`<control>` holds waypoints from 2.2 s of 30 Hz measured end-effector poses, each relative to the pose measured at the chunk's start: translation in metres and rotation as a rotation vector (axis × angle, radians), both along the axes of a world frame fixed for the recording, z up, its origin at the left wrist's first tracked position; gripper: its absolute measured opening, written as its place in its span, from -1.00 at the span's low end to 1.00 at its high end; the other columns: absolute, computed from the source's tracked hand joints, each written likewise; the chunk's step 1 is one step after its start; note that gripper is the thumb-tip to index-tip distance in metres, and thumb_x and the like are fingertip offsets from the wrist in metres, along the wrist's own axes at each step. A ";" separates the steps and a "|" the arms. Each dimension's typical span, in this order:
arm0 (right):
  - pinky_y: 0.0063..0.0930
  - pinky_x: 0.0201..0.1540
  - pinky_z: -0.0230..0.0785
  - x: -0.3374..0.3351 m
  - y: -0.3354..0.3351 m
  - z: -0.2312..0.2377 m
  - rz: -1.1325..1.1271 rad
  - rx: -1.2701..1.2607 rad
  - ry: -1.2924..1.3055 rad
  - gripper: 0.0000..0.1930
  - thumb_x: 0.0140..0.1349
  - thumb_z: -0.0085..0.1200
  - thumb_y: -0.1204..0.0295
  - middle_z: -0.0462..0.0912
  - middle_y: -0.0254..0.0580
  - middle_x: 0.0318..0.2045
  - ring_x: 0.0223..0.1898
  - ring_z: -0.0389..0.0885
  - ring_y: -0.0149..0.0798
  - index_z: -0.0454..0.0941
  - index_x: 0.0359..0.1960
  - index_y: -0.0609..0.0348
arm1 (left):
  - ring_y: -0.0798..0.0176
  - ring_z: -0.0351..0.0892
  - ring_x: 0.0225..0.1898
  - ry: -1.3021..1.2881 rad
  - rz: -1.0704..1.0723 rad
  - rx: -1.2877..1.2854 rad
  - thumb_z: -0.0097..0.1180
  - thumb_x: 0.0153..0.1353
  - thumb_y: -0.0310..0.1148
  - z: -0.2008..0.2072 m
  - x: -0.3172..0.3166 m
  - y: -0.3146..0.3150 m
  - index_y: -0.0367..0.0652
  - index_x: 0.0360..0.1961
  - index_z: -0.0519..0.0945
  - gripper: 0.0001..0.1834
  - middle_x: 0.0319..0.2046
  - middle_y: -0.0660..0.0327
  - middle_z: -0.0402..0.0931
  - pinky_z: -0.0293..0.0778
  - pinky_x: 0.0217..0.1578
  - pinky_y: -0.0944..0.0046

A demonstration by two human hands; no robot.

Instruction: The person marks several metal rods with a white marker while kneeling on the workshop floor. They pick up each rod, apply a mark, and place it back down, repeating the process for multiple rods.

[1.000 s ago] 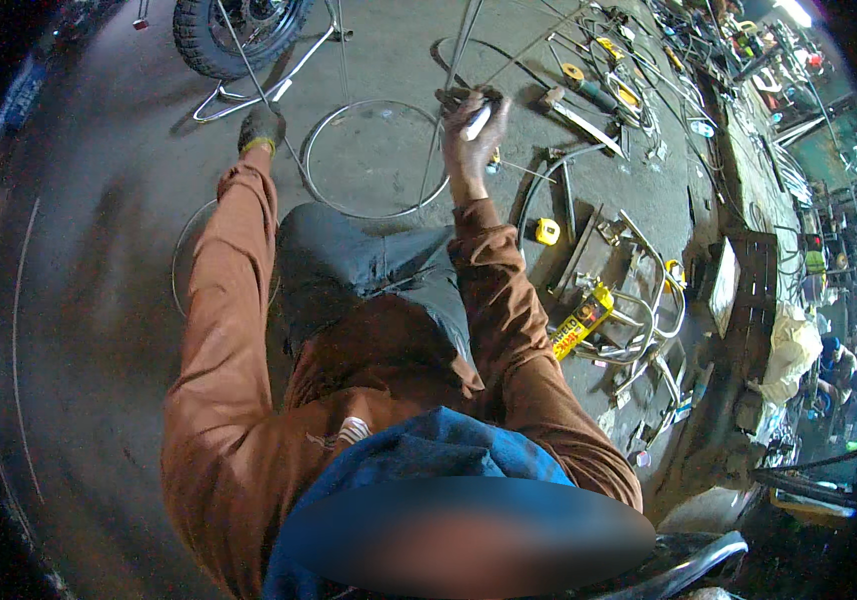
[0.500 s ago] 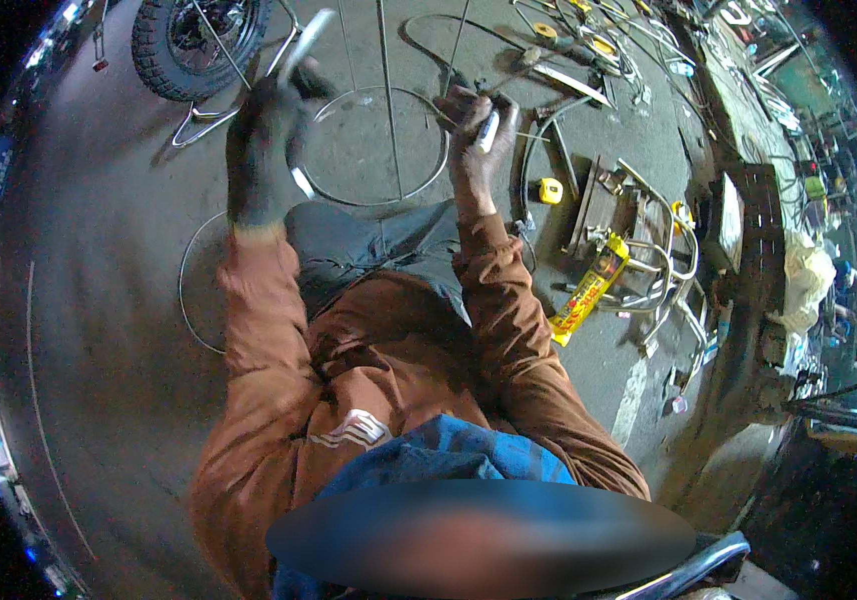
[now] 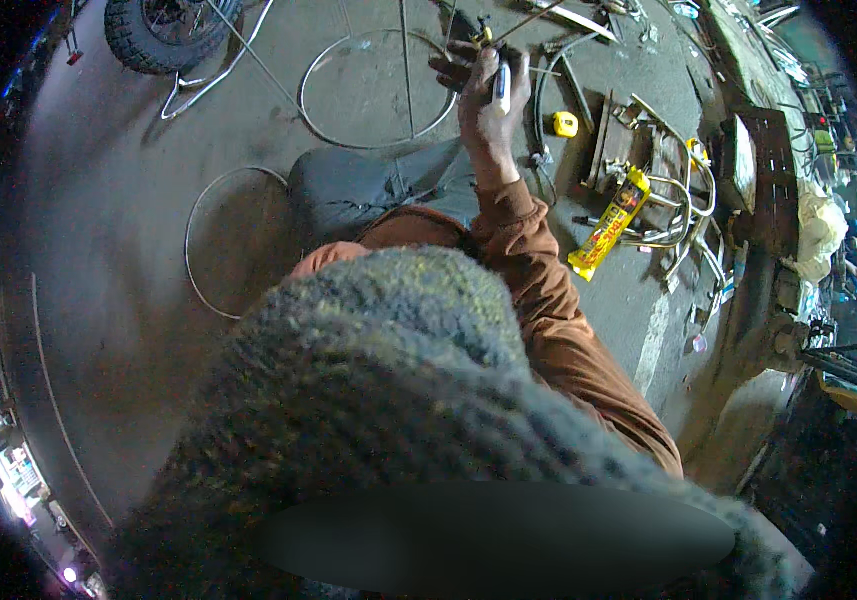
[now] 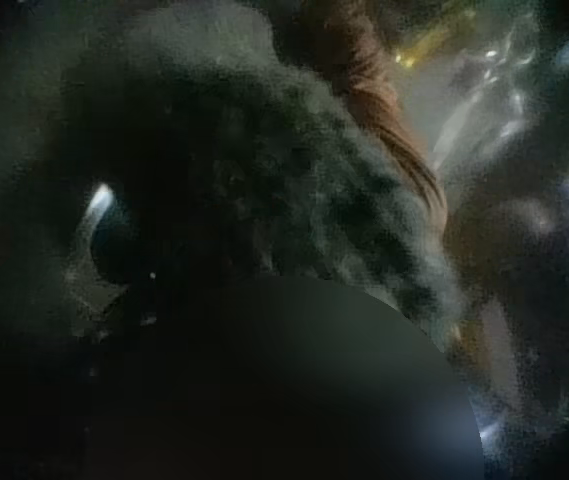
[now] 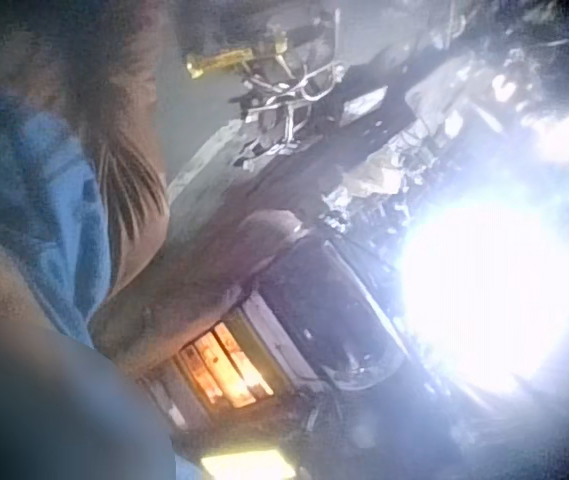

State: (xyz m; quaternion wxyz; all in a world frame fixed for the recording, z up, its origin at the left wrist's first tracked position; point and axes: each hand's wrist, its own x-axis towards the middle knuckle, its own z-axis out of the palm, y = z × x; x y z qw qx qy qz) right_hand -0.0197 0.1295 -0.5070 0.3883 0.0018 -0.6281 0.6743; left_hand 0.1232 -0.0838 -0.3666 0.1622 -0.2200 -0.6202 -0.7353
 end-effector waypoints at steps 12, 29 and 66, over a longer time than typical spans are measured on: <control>-0.47 -0.41 0.46 -0.011 -0.002 0.012 0.340 -0.368 -0.105 -0.75 0.50 -0.06 0.27 0.62 -0.22 -0.40 -0.47 0.57 -0.37 0.50 -0.12 0.24 | 0.50 0.42 -0.34 -0.016 0.155 -0.079 0.17 0.38 -0.30 -0.028 -0.161 0.060 -0.22 0.06 0.62 -0.69 -0.28 0.36 0.54 0.33 -0.34 0.39; -0.55 -0.48 0.37 -0.043 -0.033 0.011 0.202 0.081 0.013 -0.85 0.43 0.00 0.49 0.53 -0.37 -0.52 -0.51 0.49 -0.49 0.54 -0.06 0.24 | 0.47 0.51 -0.46 -0.165 -0.109 -0.204 0.16 0.39 -0.28 -0.095 -0.222 0.064 -0.22 -0.09 0.61 -0.77 -0.41 0.33 0.59 0.44 -0.48 0.38; -0.42 -0.13 0.59 -0.125 -0.003 0.136 0.693 -0.190 0.257 -0.49 0.26 0.33 0.43 0.69 -0.03 -0.22 -0.26 0.72 -0.25 0.32 0.13 0.24 | -0.31 0.53 -0.26 0.165 0.496 -0.351 -0.09 0.48 -0.05 -0.094 -0.237 0.109 -0.24 -0.15 0.54 -0.59 -0.31 -0.16 0.54 0.41 -0.27 -0.10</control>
